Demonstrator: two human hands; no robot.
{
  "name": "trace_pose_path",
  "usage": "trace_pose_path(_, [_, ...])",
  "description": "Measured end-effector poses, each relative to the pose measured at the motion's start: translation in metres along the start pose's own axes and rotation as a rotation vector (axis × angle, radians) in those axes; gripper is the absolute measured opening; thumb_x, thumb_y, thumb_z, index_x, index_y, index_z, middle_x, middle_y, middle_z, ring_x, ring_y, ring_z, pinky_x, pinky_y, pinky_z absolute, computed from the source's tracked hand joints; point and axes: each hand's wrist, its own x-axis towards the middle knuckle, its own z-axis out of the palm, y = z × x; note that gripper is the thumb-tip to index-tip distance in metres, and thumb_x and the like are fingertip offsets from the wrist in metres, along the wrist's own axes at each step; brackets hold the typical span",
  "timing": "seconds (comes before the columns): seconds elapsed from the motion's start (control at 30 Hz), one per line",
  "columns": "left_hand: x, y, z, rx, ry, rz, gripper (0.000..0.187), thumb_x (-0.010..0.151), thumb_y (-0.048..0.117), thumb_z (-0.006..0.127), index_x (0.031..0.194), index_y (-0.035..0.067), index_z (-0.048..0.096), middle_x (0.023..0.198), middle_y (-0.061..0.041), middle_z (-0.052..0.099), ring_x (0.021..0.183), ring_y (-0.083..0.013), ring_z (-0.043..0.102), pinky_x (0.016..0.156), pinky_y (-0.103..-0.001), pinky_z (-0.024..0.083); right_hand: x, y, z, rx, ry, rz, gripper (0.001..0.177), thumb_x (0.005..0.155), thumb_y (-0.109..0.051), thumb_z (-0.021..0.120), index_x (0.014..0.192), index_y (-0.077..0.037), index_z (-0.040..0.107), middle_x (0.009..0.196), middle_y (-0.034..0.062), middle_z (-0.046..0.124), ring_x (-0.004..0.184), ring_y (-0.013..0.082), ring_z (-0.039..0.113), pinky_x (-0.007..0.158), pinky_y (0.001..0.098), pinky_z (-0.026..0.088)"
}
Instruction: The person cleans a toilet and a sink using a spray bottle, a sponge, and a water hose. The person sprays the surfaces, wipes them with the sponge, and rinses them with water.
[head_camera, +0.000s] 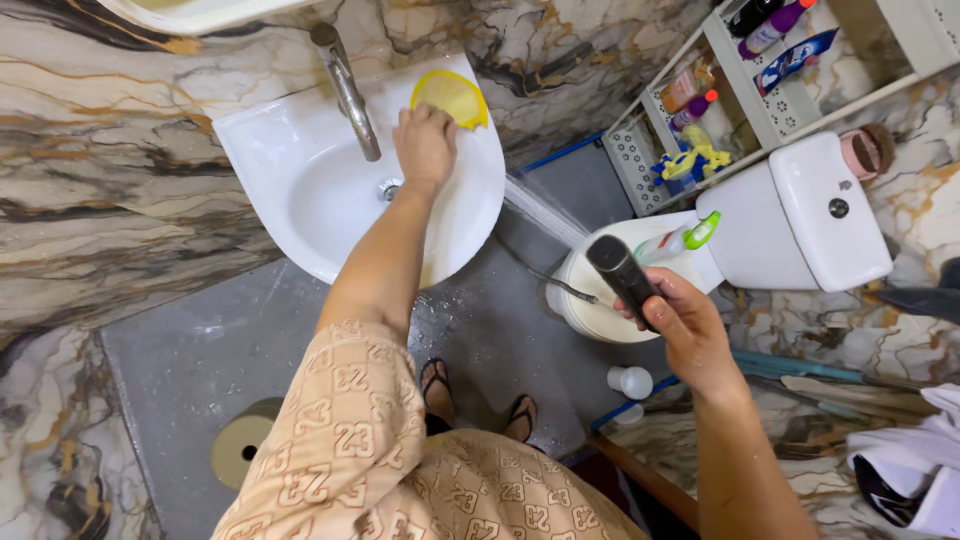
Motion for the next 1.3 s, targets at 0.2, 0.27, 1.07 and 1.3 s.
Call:
trace_pose_path(0.2, [-0.041, -0.048, 0.008, -0.998, -0.206, -0.656, 0.012, 0.098, 0.017, 0.064, 0.103, 0.008, 0.071, 0.089, 0.003, 0.067, 0.082, -0.01, 0.057, 0.076, -0.025, 0.048, 0.014, 0.003, 0.016, -0.012, 0.013, 0.016, 0.035, 0.11, -0.031, 0.057, 0.121, 0.001, 0.065, 0.1, 0.003, 0.069, 0.084, 0.0078, 0.055, 0.076, 0.0241, 0.045])
trace_pose_path(0.27, [-0.054, -0.063, 0.002, -1.006, -0.242, -0.687, 0.014, 0.098, 0.017, 0.064, 0.105, 0.007, 0.07, 0.089, 0.003, 0.066, 0.081, -0.01, 0.056, 0.074, -0.026, 0.047, 0.02, 0.003, 0.025, 0.003, -0.092, 0.031, 0.035, 0.104, -0.028, 0.059, 0.126, -0.001, 0.063, 0.101, 0.0011, 0.069, 0.085, 0.0059, 0.056, 0.073, 0.0228, 0.045])
trace_pose_path(1.07, [-0.078, -0.006, -0.109, -0.315, -0.289, -0.395, 0.017, 0.093, 0.024, 0.072, 0.1, 0.009, 0.077, 0.087, -0.01, 0.072, 0.077, -0.0242, 0.066, 0.073, -0.035, 0.051, 0.038, -0.006, 0.031, 0.03, -0.036, 0.079, 0.029, 0.112, -0.026, 0.059, 0.117, 0.002, 0.066, 0.087, 0.0019, 0.064, 0.072, 0.0065, 0.053, 0.063, 0.0223, 0.041])
trace_pose_path(1.3, [-0.101, -0.054, -0.084, -0.702, -0.382, -0.569, 0.015, 0.095, 0.015, 0.069, 0.102, 0.002, 0.074, 0.087, 0.0, 0.068, 0.078, -0.0092, 0.058, 0.073, -0.027, 0.049, -0.008, 0.023, 0.041, 0.065, -0.193, 0.111, 0.034, 0.1, -0.022, 0.061, 0.128, -0.001, 0.065, 0.095, -0.0001, 0.069, 0.072, 0.0028, 0.051, 0.061, 0.0205, 0.041])
